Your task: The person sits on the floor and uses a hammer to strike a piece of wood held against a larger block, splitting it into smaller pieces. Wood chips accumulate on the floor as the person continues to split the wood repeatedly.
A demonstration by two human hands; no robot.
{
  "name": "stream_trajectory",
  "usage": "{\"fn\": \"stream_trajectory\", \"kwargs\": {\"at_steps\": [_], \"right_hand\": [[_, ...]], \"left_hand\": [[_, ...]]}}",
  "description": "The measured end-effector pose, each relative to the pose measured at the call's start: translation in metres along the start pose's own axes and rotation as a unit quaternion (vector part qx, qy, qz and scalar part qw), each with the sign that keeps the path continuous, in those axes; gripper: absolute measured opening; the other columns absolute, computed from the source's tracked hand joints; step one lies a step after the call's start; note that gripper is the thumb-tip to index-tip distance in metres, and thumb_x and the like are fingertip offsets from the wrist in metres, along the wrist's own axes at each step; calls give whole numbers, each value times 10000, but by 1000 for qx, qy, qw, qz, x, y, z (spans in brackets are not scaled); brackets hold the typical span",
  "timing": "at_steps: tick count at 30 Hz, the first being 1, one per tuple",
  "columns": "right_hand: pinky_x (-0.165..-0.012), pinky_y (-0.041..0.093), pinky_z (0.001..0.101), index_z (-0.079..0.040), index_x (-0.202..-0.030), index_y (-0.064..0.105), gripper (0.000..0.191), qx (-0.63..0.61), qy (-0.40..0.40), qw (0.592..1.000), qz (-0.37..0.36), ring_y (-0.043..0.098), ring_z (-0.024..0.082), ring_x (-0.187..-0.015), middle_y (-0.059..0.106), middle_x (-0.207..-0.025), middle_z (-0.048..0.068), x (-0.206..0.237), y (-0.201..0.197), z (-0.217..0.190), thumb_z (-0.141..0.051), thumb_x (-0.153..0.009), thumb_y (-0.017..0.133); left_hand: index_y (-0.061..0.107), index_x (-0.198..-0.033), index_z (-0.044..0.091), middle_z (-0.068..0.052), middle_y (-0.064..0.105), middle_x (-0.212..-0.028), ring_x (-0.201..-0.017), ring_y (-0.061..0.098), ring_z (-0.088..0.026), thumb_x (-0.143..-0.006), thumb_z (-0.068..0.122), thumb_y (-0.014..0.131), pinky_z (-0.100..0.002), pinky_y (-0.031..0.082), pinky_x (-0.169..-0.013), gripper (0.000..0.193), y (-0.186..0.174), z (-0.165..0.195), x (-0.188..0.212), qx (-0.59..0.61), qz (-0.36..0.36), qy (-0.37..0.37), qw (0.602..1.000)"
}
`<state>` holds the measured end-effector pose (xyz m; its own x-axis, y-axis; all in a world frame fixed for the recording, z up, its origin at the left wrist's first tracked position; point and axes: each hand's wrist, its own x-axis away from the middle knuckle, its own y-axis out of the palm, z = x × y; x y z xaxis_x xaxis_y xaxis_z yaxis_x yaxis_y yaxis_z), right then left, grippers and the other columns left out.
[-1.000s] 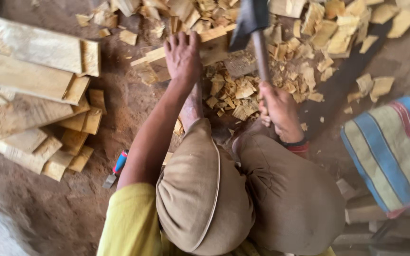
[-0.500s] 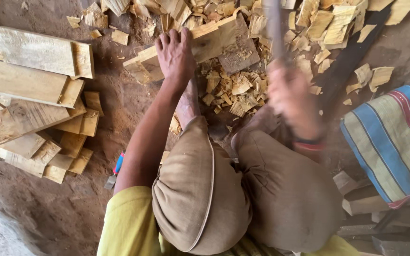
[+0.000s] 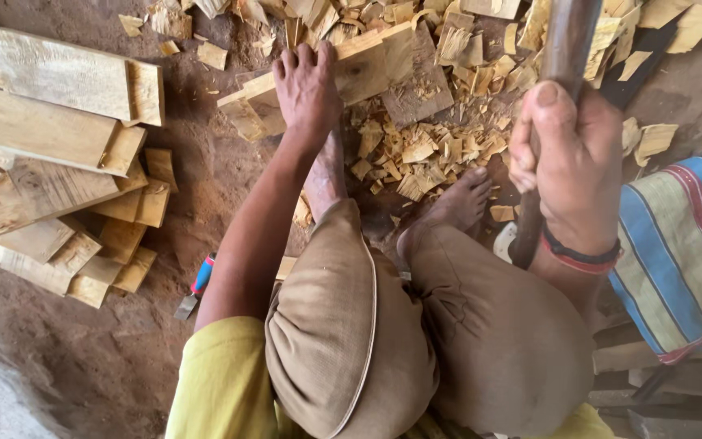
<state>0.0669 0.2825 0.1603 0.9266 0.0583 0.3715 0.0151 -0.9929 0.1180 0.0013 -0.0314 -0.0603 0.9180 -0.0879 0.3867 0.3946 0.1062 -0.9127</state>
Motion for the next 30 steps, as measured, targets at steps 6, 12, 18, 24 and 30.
{"fn": "stream_trajectory", "kwargs": {"at_steps": [6,12,18,24,30], "right_hand": [[-300,336,218,-68,-890,525,318,37,277,960,-29,407,58,-383,457,-584,-33,-11,40,74,-323,-1080,511],[-334,393,230,-71,-965,573,259,71,272,960,-9,433,57,-423,504,-621,-35,7,31,126,-306,-1052,507],[-349,352,234,-58,-961,530,314,35,284,958,32,394,51,-437,461,-627,-37,9,19,110,-351,-1074,525],[-339,376,244,-82,-1031,602,310,113,298,948,26,425,63,-405,471,-585,-31,1,19,114,-386,-998,556],[-351,346,239,-30,-982,596,335,57,305,950,44,397,49,-421,465,-603,-35,1,18,113,-363,-1021,593]], "left_hand": [[496,-1335,98,-207,570,-1208,-1185,520,-390,-690,-109,608,-555,413,-1022,687,-11,3,5,5,45,8,999],[462,-1359,100,-207,548,-1267,-1231,486,-402,-658,29,754,-573,369,-1077,763,-20,6,10,37,64,8,997],[414,-1477,129,-150,537,-1409,-1408,432,-363,-749,163,838,-516,308,-1237,844,-41,-5,-10,75,-127,-54,988],[176,-1658,124,-189,260,-1650,-1541,181,-427,-673,226,884,-591,130,-1247,1218,-61,5,-6,1,-76,37,996],[144,-1592,302,-244,18,-1660,-1531,58,-415,-857,474,764,-681,79,-1199,976,-74,28,4,-14,-177,72,981]]}}
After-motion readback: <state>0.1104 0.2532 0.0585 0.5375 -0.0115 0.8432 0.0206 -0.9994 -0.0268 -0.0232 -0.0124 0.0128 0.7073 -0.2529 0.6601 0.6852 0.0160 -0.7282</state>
